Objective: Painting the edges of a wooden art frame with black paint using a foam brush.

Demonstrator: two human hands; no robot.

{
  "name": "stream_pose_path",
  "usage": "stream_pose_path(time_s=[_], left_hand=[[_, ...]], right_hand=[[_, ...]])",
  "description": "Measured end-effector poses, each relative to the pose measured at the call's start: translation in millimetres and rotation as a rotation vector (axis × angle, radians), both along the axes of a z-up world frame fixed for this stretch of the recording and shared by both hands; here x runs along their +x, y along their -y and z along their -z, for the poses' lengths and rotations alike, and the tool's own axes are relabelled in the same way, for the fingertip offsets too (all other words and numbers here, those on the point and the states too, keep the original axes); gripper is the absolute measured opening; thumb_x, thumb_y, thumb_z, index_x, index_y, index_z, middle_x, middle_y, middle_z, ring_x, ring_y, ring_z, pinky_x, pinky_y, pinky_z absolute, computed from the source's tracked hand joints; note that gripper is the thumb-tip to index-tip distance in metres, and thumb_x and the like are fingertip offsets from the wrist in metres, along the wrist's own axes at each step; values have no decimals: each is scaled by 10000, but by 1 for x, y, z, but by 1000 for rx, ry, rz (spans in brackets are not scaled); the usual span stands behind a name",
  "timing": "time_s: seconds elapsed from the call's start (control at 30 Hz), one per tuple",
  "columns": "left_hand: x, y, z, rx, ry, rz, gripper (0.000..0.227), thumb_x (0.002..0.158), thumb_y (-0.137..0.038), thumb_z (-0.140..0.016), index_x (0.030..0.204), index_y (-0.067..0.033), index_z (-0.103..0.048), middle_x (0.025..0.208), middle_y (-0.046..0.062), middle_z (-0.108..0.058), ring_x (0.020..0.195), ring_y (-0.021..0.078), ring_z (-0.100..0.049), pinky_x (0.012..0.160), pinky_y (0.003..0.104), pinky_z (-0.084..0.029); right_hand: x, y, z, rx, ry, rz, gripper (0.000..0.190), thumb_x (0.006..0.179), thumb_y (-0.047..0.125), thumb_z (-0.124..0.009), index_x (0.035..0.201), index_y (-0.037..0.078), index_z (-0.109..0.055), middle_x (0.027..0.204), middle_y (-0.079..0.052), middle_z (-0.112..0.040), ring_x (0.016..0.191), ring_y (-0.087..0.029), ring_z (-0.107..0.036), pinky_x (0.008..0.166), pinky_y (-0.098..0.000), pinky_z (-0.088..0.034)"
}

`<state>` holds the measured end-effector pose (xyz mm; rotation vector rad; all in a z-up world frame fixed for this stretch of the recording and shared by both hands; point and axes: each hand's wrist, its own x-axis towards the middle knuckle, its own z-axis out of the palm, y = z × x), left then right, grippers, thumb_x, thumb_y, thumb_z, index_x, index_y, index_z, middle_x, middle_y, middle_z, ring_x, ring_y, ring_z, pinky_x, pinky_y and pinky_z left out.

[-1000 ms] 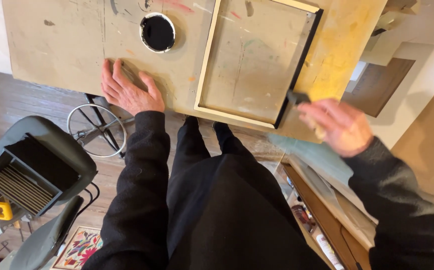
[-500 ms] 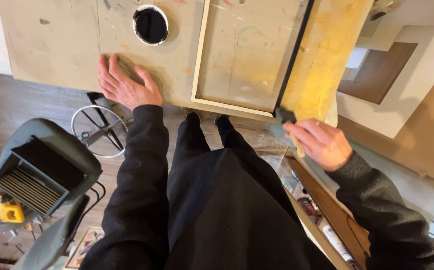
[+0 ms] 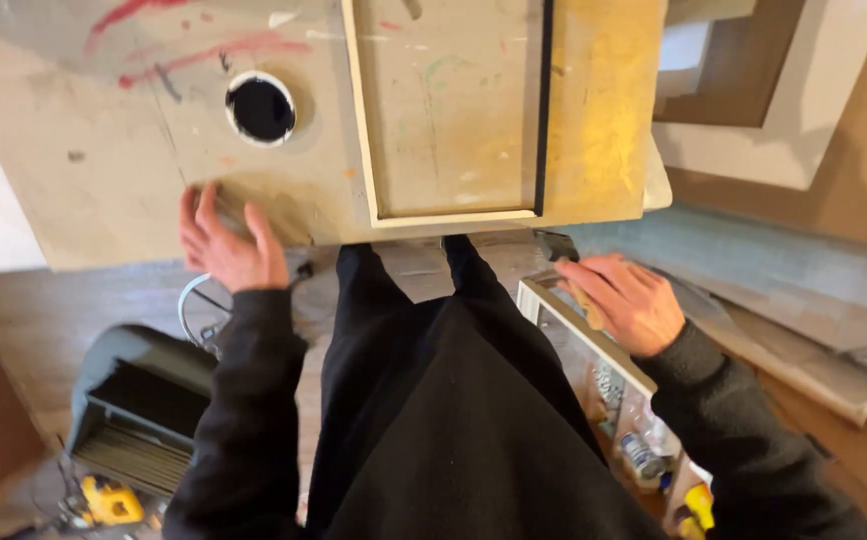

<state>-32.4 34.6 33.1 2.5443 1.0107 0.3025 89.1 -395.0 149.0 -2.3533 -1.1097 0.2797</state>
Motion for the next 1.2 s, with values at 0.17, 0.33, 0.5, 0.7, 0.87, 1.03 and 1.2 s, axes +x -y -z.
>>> stream_pose_path(time_s=[0.17,0.33,0.5,0.7,0.87,1.03,1.2], left_hand=[[-21,-36,-37,-179,19,326,486,971,-134,-715,1427,-76,-555,1498,164,-516,1393,377,-468,1150,506,-338],[-34,-75,-30,-178,-3,620,392,908,-89,-738,1288,-85,-641,1361,135,-603,1271,361,-562,1093,464,-417],[-27,-97,-45,-160,-73,828,358,888,-81,-728,1240,-80,-664,1311,105,-635,1159,324,-584,1012,459,-430],[-18,-104,-43,-158,-98,895,372,878,-83,-734,1245,-87,-669,1303,87,-618,1165,316,-585,1011,458,-413],[-14,-110,-35,-168,-118,914,372,875,-98,-738,1242,-97,-676,1308,92,-605,1173,316,-574,1020,458,-412],[-12,-106,-36,-136,-114,918,356,885,-119,-743,1235,-107,-677,1311,84,-602,1172,313,-575,1026,462,-413],[-14,-107,-33,-146,-151,912,338,880,-135,-748,1211,-112,-686,1300,86,-591,1172,323,-567,1003,462,-405]], right_hand=[[-36,-22,8,-42,58,376,336,899,102,-815,1219,78,-714,1045,-96,-675,856,-246,-689,712,-350,-571],[-60,-69,17,1,60,581,376,870,29,-827,1226,83,-719,1058,-96,-653,894,-276,-679,759,-374,-570],[-78,-99,21,-9,27,773,359,934,-20,-813,1262,88,-715,1113,-113,-615,908,-273,-672,747,-371,-553],[-82,-118,27,-52,95,800,362,931,-4,-830,1261,75,-705,1108,-108,-611,905,-297,-665,746,-383,-548],[-85,-122,31,2,73,865,371,946,-20,-831,1280,79,-703,1122,-122,-605,904,-275,-671,747,-374,-547],[-88,-120,33,13,60,852,383,946,-28,-824,1291,83,-700,1134,-113,-610,935,-276,-677,768,-374,-552],[-88,-119,32,-39,63,895,365,980,-24,-826,1300,90,-693,1157,-121,-594,908,-284,-666,787,-391,-555]])
